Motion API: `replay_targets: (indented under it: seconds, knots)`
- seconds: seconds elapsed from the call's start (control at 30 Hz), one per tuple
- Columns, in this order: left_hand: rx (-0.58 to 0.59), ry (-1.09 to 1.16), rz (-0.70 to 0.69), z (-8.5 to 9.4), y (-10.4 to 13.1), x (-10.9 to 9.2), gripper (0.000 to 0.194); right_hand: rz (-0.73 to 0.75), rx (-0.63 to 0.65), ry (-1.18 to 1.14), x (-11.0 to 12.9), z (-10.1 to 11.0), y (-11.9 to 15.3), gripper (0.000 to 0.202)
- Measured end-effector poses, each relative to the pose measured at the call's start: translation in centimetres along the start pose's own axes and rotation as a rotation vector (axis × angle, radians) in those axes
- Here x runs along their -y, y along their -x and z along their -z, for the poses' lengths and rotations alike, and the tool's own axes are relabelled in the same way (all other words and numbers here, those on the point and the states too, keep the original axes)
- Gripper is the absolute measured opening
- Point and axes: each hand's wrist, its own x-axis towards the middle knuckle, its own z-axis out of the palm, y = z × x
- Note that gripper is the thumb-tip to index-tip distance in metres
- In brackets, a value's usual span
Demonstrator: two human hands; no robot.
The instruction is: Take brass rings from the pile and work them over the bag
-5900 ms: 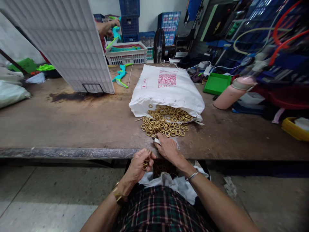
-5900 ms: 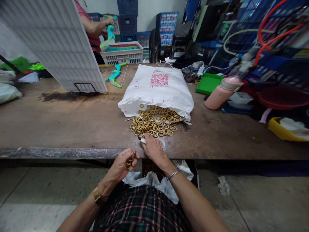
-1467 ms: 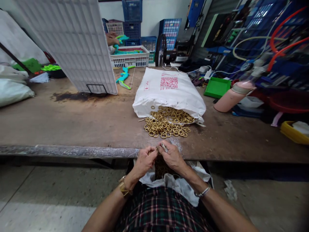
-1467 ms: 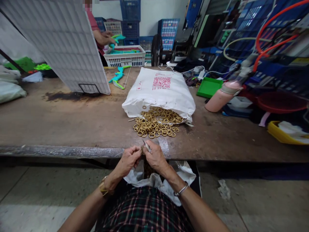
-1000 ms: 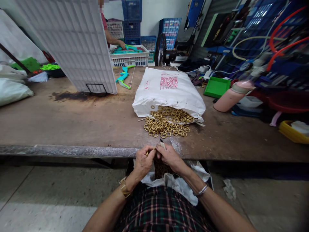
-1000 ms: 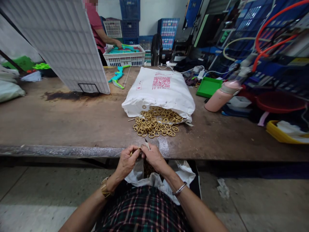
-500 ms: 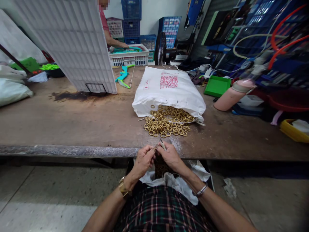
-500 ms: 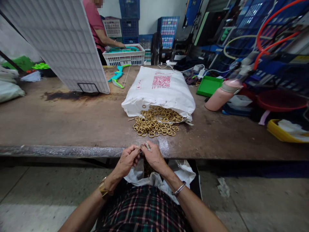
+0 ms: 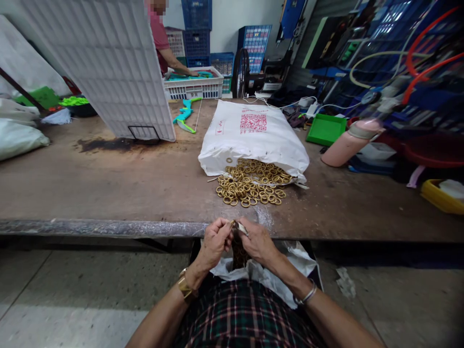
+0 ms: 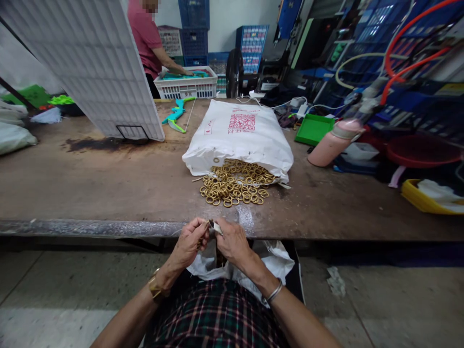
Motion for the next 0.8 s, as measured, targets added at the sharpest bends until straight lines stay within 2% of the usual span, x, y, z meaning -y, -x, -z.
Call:
replay_targets:
  seconds: [0.33,0.53,0.67,0.8]
  knots:
    - [0.003,-0.176,-0.081,0.0,0.2,-0.2,0.033,-0.007,0.108,0.223,0.2,-0.1,0.1,0.023]
    - [0.037,-0.176,-0.114,0.0,0.9,-0.6,0.033,-0.034,0.204,0.351,0.3,0.5,-0.3,0.023]
    - [0.127,-0.055,-0.071,-0.3,1.8,-1.3,0.033,-0.169,0.142,0.438,-0.4,1.2,-1.1,0.023]
    - [0.155,0.181,0.052,-0.4,1.7,-1.5,0.032,-0.250,-0.045,0.441,-1.4,1.8,-2.5,0.020]
